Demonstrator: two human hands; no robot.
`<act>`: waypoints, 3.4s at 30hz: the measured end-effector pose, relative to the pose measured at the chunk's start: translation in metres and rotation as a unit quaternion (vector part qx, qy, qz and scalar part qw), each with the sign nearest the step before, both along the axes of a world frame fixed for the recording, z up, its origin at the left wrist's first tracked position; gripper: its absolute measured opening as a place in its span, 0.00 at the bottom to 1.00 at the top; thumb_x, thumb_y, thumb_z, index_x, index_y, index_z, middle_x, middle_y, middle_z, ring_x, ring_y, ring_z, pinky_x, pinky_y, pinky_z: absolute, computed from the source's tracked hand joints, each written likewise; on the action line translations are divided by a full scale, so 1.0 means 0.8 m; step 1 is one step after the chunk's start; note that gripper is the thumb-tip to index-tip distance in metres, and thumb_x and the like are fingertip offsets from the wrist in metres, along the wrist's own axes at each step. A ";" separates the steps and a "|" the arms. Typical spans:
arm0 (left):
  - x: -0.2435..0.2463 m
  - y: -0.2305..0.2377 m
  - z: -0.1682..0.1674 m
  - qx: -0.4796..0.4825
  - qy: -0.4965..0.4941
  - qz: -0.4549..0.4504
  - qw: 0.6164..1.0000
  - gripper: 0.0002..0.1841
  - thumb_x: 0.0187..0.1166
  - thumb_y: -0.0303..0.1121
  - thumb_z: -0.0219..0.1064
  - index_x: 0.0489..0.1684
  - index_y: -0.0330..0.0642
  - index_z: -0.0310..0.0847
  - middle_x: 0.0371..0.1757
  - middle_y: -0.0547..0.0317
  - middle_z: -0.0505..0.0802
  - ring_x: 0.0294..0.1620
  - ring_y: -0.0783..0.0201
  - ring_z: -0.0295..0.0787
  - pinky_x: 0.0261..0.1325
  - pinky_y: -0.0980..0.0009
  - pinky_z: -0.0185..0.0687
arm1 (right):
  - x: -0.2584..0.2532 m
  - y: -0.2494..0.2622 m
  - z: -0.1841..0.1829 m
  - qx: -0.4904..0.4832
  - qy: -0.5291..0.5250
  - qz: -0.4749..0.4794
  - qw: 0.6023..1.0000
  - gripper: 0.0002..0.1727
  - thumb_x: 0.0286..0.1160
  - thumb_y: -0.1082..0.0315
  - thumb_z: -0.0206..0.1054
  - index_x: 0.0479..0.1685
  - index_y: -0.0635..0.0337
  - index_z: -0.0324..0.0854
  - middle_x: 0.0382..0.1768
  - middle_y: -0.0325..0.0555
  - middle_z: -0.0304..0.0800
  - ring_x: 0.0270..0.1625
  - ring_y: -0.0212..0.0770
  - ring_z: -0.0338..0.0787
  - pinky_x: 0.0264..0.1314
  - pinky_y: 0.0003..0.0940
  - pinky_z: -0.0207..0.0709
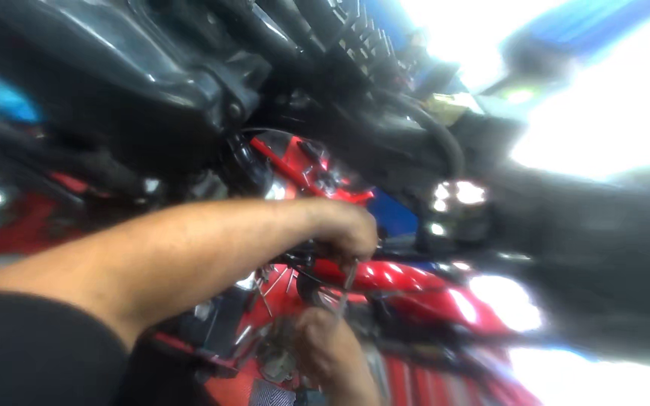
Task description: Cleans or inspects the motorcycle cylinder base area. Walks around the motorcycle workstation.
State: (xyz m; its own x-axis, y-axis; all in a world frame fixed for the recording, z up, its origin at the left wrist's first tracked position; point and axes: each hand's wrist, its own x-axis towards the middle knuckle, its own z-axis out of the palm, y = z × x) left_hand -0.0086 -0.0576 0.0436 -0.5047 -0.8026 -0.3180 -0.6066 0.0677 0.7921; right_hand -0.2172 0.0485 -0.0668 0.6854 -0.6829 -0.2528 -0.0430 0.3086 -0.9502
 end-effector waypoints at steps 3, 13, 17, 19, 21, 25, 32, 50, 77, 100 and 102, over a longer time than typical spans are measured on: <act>-0.001 0.003 0.001 0.018 0.005 0.013 1.000 0.11 0.79 0.34 0.67 0.27 0.39 0.86 0.21 0.61 0.90 0.14 0.71 0.76 0.22 0.70 0.72 | -0.060 -0.031 0.024 -0.041 0.122 0.013 0.992 0.20 0.64 0.45 0.81 0.49 0.46 0.92 0.17 0.29 0.82 0.10 0.21 0.71 0.10 0.19 0.67; -0.014 0.012 0.006 0.044 0.005 0.085 0.995 0.11 0.79 0.33 0.65 0.27 0.39 0.85 0.21 0.60 0.88 0.15 0.70 0.76 0.24 0.69 0.73 | -0.101 -0.110 0.005 0.044 -0.093 0.168 0.980 0.24 0.80 0.42 0.66 0.32 0.54 0.89 0.17 0.37 0.85 0.17 0.32 0.84 0.21 0.29 0.81; -0.015 0.012 0.009 0.074 0.018 0.110 0.991 0.12 0.78 0.34 0.67 0.23 0.40 0.85 0.17 0.61 0.87 0.12 0.71 0.74 0.20 0.71 0.70 | -0.050 -0.069 -0.003 0.088 -0.214 0.089 0.969 0.26 0.85 0.44 0.58 0.23 0.51 0.84 0.08 0.33 0.75 0.11 0.33 0.79 0.17 0.33 0.78; -0.014 0.012 0.009 0.078 0.019 0.100 0.992 0.12 0.79 0.34 0.67 0.25 0.40 0.84 0.17 0.62 0.87 0.13 0.71 0.75 0.20 0.71 0.71 | -0.027 -0.044 -0.002 0.165 -0.308 0.030 0.936 0.26 0.87 0.49 0.57 0.20 0.53 0.79 0.06 0.32 0.68 0.09 0.34 0.75 0.15 0.34 0.73; -0.011 0.009 0.011 0.072 0.009 0.087 0.994 0.10 0.78 0.34 0.68 0.26 0.40 0.86 0.19 0.61 0.87 0.15 0.70 0.77 0.23 0.70 0.75 | 0.002 -0.025 0.007 0.200 -0.352 -0.024 0.914 0.28 0.89 0.47 0.54 0.19 0.53 0.78 0.07 0.31 0.66 0.09 0.34 0.74 0.15 0.33 0.71; -0.011 -0.002 0.007 0.044 -0.018 0.038 0.998 0.11 0.79 0.36 0.68 0.27 0.40 0.87 0.19 0.61 0.86 0.16 0.69 0.78 0.23 0.68 0.76 | 0.082 0.011 0.036 0.154 -0.325 -0.212 0.909 0.34 0.92 0.41 0.43 0.20 0.53 0.73 0.05 0.33 0.66 0.07 0.34 0.73 0.12 0.31 0.72; 0.002 -0.002 0.004 0.011 0.029 0.004 1.000 0.25 0.91 0.52 0.57 0.40 0.38 0.89 0.25 0.58 0.87 0.20 0.67 0.77 0.28 0.65 0.76 | 0.040 -0.002 0.011 -0.006 -0.199 -0.168 0.965 0.24 0.86 0.45 0.60 0.32 0.55 0.79 0.07 0.37 0.73 0.10 0.38 0.82 0.16 0.38 0.84; 0.008 0.032 -0.117 -0.251 -0.368 0.015 0.895 0.04 0.68 0.32 0.75 0.32 0.44 0.88 0.40 0.53 0.92 0.52 0.47 0.87 0.56 0.43 0.76 | 0.060 -0.086 -0.112 -0.092 0.009 -0.202 0.975 0.17 0.73 0.78 0.63 0.58 0.60 0.88 0.41 0.47 0.94 0.21 0.31 0.82 0.17 0.25 0.74; 0.023 -0.013 -0.130 -0.315 -0.428 -0.026 0.847 0.10 0.68 0.51 0.73 0.36 0.61 0.92 0.25 0.66 0.91 0.26 0.62 0.88 0.27 0.46 0.84 | -0.216 0.035 -0.290 0.077 0.209 -0.206 0.953 0.09 0.83 0.67 0.65 0.54 0.51 0.90 0.37 0.42 0.93 0.26 0.38 0.83 0.28 0.40 0.78; -0.024 0.001 -0.079 -0.248 -0.372 0.054 0.893 0.14 0.72 0.38 0.75 0.55 0.56 0.89 0.40 0.67 0.95 0.38 0.67 0.92 0.42 0.52 0.89 | -0.176 0.038 -0.286 0.063 0.252 -0.250 0.933 0.09 0.85 0.68 0.64 0.49 0.49 0.91 0.37 0.40 0.95 0.38 0.41 0.91 0.41 0.52 0.83; -0.026 0.002 -0.069 -0.246 -0.316 0.067 0.914 0.18 0.70 0.35 0.76 0.59 0.55 0.87 0.41 0.71 0.95 0.37 0.74 0.92 0.42 0.63 0.93 | -0.181 0.043 -0.289 0.067 0.251 -0.254 0.932 0.09 0.85 0.68 0.64 0.50 0.50 0.91 0.38 0.41 0.95 0.40 0.42 0.91 0.44 0.54 0.83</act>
